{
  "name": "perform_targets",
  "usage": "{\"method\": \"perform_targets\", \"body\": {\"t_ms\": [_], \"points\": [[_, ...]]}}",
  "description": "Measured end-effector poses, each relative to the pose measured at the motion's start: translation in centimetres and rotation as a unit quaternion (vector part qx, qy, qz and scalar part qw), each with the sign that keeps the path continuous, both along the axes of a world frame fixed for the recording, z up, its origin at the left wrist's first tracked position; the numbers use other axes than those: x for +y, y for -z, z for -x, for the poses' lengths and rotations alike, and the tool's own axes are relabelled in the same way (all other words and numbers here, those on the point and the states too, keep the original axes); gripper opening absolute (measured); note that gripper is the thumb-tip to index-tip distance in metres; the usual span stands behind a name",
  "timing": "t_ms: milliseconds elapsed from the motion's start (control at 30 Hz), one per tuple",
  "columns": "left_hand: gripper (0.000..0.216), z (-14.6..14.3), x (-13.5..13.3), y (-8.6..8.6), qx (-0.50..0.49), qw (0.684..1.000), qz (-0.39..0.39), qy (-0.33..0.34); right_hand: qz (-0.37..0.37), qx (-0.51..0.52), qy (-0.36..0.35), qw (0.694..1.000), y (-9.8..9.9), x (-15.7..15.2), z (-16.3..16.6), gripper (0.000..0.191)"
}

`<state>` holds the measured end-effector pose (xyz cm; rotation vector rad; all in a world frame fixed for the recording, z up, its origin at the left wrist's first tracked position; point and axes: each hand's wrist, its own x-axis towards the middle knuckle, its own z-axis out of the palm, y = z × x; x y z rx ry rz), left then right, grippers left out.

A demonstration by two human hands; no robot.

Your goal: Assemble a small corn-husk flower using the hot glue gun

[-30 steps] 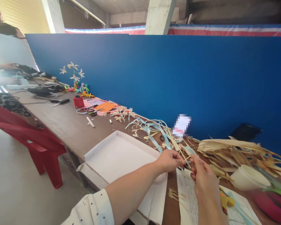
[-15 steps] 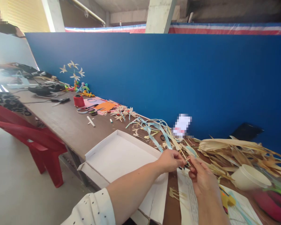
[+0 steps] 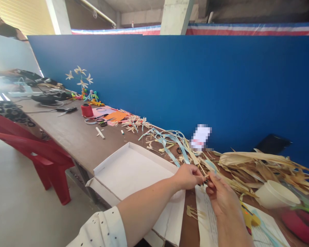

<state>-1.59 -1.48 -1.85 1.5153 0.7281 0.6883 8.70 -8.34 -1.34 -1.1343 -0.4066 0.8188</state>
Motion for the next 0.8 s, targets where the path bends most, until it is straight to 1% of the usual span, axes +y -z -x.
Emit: {"method": "perform_targets", "body": {"t_ms": [100, 200, 333, 467, 800], "points": [[0.014, 0.15, -0.21, -0.31, 0.006, 1.000, -0.005, -0.008, -0.008, 0.009, -0.005, 1.000, 0.01, 0.02, 0.07, 0.040], [0.014, 0.18, -0.38, -0.38, 0.015, 1.000, -0.018, -0.015, -0.018, 0.012, -0.007, 1.000, 0.16, 0.11, 0.07, 0.040], [0.016, -0.08, -0.41, 0.01, 0.027, 0.999, -0.034, -0.032, -0.028, 0.010, -0.005, 1.000, 0.41, 0.35, 0.11, 0.040], [0.015, -0.28, -0.29, 0.28, 0.030, 0.998, -0.033, -0.036, -0.033, 0.019, -0.013, 0.999, 0.53, 0.41, -0.06, 0.041], [0.015, -0.21, -0.29, 0.31, 0.038, 0.996, -0.049, -0.056, -0.015, 0.079, -0.056, 0.995, 0.30, 0.34, -0.56, 0.035]]}}
